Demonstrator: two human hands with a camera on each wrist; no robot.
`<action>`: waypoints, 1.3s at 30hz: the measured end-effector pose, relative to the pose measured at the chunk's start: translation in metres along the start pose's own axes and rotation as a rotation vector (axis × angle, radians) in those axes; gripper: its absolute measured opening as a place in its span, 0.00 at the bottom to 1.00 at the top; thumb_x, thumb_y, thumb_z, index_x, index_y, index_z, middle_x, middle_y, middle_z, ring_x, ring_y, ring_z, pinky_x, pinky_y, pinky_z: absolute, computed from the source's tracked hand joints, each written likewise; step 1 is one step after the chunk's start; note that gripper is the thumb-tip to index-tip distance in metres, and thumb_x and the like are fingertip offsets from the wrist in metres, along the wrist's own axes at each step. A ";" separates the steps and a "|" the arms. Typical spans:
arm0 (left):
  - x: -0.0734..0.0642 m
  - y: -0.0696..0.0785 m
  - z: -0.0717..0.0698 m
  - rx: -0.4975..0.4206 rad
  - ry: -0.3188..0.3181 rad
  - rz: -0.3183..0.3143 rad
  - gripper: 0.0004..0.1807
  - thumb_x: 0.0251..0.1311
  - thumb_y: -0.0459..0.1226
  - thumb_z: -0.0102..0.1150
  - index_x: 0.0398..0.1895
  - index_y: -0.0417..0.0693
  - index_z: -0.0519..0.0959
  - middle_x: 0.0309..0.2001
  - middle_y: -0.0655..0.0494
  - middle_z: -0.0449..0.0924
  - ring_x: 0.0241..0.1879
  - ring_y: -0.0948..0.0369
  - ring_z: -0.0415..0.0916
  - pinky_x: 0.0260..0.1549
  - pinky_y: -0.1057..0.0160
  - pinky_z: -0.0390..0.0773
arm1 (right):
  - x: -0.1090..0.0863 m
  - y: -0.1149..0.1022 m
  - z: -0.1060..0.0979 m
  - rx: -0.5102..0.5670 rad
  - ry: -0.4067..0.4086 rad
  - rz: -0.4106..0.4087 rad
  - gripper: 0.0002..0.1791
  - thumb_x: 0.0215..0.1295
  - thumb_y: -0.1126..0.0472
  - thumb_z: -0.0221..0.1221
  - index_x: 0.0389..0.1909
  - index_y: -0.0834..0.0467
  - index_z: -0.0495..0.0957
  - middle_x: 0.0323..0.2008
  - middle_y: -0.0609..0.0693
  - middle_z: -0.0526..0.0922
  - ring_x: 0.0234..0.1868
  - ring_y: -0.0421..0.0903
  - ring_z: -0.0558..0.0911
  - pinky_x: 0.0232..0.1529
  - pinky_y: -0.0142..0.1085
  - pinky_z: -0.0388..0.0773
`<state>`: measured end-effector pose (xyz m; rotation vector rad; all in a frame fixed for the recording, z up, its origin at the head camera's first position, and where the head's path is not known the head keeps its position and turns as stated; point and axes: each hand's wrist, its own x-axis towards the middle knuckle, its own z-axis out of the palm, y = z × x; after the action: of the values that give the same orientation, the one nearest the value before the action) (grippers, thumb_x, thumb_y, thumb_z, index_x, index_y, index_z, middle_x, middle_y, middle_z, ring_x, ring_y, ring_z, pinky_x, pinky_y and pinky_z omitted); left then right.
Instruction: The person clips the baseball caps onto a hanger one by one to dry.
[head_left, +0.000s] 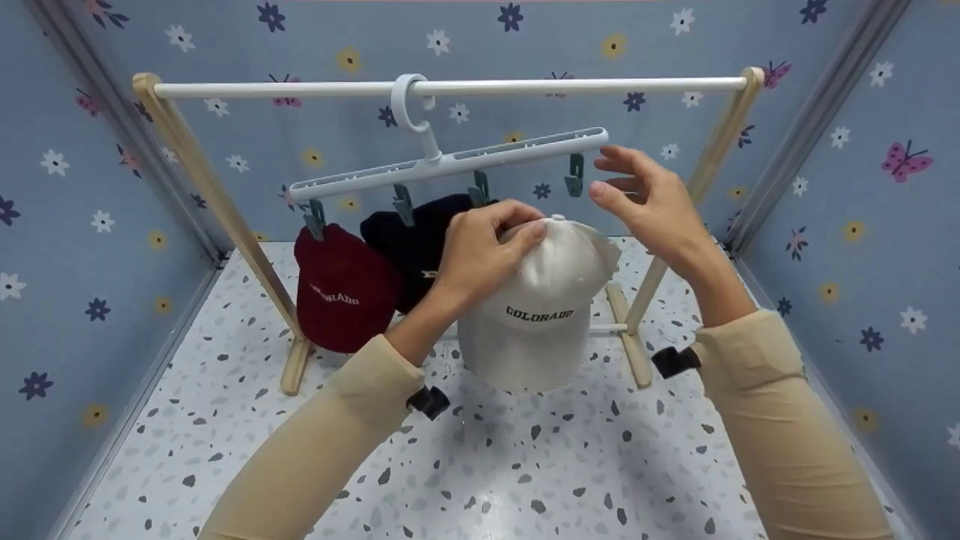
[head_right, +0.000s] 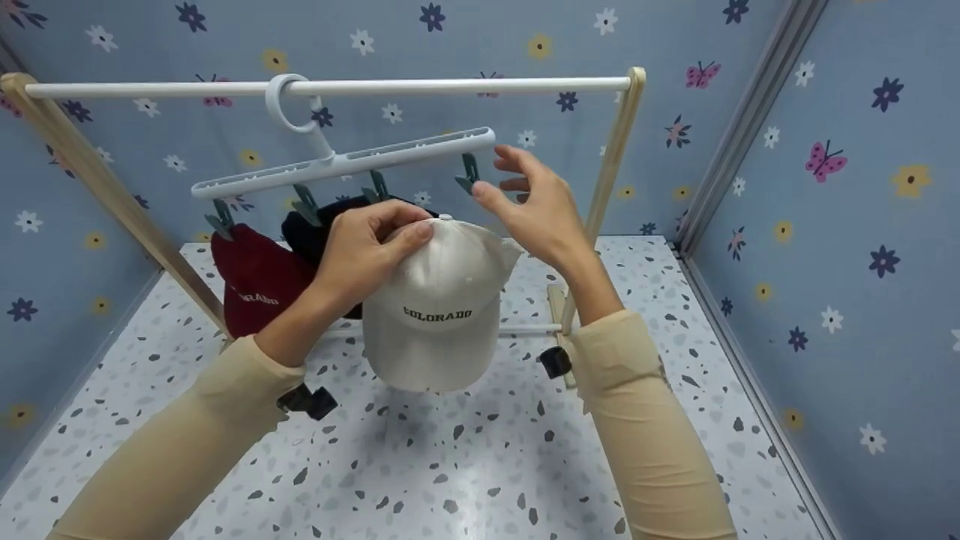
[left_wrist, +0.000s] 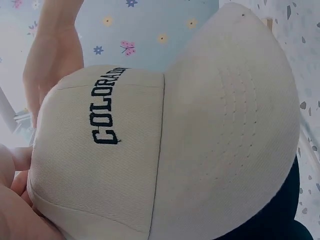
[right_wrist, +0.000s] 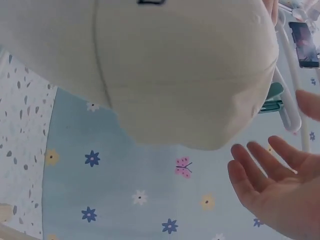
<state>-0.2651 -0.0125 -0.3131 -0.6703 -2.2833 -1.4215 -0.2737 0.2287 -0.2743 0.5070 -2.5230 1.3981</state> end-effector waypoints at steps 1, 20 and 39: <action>0.000 -0.001 0.000 0.001 0.002 0.000 0.07 0.70 0.42 0.70 0.44 0.49 0.91 0.40 0.60 0.91 0.40 0.67 0.84 0.46 0.66 0.81 | 0.005 -0.001 0.001 0.020 -0.030 0.004 0.36 0.76 0.45 0.63 0.79 0.52 0.67 0.73 0.52 0.75 0.71 0.54 0.77 0.72 0.53 0.72; -0.003 -0.008 0.001 0.011 0.013 0.000 0.07 0.72 0.41 0.69 0.44 0.48 0.91 0.41 0.59 0.91 0.42 0.66 0.85 0.48 0.66 0.82 | 0.033 -0.005 0.022 0.187 -0.084 0.063 0.30 0.77 0.49 0.63 0.75 0.56 0.73 0.66 0.58 0.80 0.64 0.55 0.81 0.70 0.48 0.75; -0.003 -0.012 0.006 0.007 0.042 -0.023 0.07 0.70 0.41 0.70 0.42 0.49 0.91 0.38 0.60 0.91 0.39 0.66 0.84 0.45 0.64 0.81 | 0.033 -0.006 0.033 0.126 0.036 -0.056 0.19 0.78 0.51 0.63 0.58 0.60 0.86 0.50 0.55 0.89 0.50 0.44 0.85 0.57 0.35 0.81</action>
<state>-0.2699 -0.0121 -0.3254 -0.6079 -2.2692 -1.4239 -0.3028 0.1917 -0.2756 0.5655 -2.3841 1.5382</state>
